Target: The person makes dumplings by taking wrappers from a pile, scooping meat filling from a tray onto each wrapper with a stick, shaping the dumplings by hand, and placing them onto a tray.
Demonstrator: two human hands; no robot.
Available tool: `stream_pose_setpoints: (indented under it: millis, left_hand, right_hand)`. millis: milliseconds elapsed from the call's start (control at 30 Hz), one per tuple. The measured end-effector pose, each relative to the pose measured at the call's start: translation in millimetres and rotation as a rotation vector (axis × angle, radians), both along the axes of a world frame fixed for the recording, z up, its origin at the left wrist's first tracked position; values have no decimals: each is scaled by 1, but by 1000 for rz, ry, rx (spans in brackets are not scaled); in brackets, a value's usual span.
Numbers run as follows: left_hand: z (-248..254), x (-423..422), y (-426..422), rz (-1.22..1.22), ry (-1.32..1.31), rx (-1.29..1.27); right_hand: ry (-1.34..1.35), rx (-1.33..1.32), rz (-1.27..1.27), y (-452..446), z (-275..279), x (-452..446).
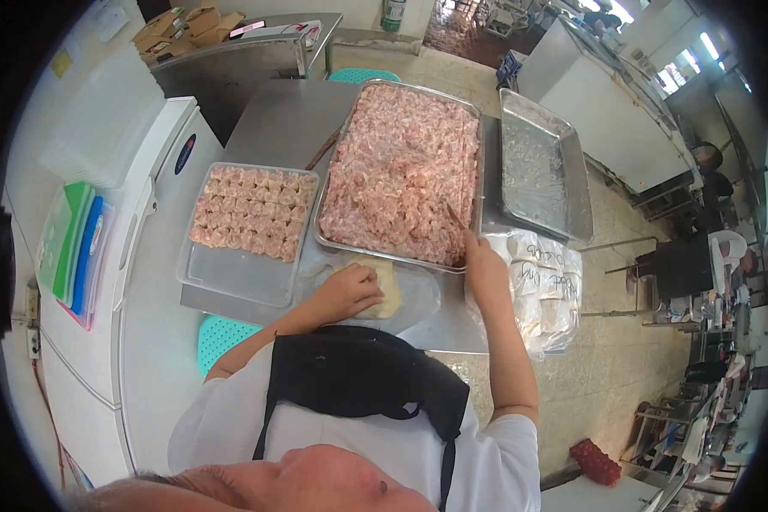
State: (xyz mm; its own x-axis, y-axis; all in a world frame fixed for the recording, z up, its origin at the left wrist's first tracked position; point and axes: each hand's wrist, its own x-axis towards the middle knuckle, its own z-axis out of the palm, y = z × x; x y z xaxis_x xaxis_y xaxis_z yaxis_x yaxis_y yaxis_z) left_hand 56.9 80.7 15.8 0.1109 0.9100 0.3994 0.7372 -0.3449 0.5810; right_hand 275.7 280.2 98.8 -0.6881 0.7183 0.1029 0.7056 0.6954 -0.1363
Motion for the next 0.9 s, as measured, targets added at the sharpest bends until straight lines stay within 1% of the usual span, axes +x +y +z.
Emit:
stream_pose_setpoints:
  millis: [33, 100, 133, 167, 233, 300, 367, 467, 567, 600, 667, 700, 767, 800, 867, 900]
  left_hand:
    - [-3, -4, -1, -28, -38, -27]
    - [-2, -7, -4, -51, -75, -58]
    - [6, -8, -5, -43, -108, -72]
    - [12, -9, -6, -36, -140, -85]
    - [16, -13, -10, -32, -145, -102]
    - [13, -16, -12, -29, -157, -121]
    - [2, -17, -13, -1, -109, -126]
    - [-11, -20, -10, 11, -164, -147]
    - [3, -23, -14, -10, -238, -212]
    - [8, -22, -15, -5, -238, -210]
    - [17, -20, -16, 38, -378, -157]
    - [20, -19, -16, 41, -379, -158]
    - [23, -18, -15, 117, -557, -71]
    - [18, -18, -14, 118, -559, -73]
    - [5, -19, -12, 162, -1441, -371]
    - [9, -20, -13, 161, -1439, -374]
  right_hand:
    - [2, 5, 6, 2, 12, 2]
    - [-40, 46, -104, 4, 42, 10]
    - [35, 153, -40, 5, 51, 12]
    - [40, 153, -40, 3, 59, 11]
    - [96, 63, 31, -11, 80, 2]
    - [98, 77, 29, -23, 75, -10]
    - [44, 85, 180, -29, 69, -20]
    - [61, 94, 225, -25, 61, -26]
    - [70, 80, 240, -23, 60, -30]
    - [74, 64, 229, -24, 60, -30]
    - [107, 46, 248, -23, 52, -28]
    - [138, 25, 262, -22, 45, -27]
    - [127, 52, 269, -20, 32, -29]
    - [116, 80, 274, -19, 23, -29]
    - [134, 77, 249, 3, 0, -27]
    - [153, 78, 225, 14, -8, -28]
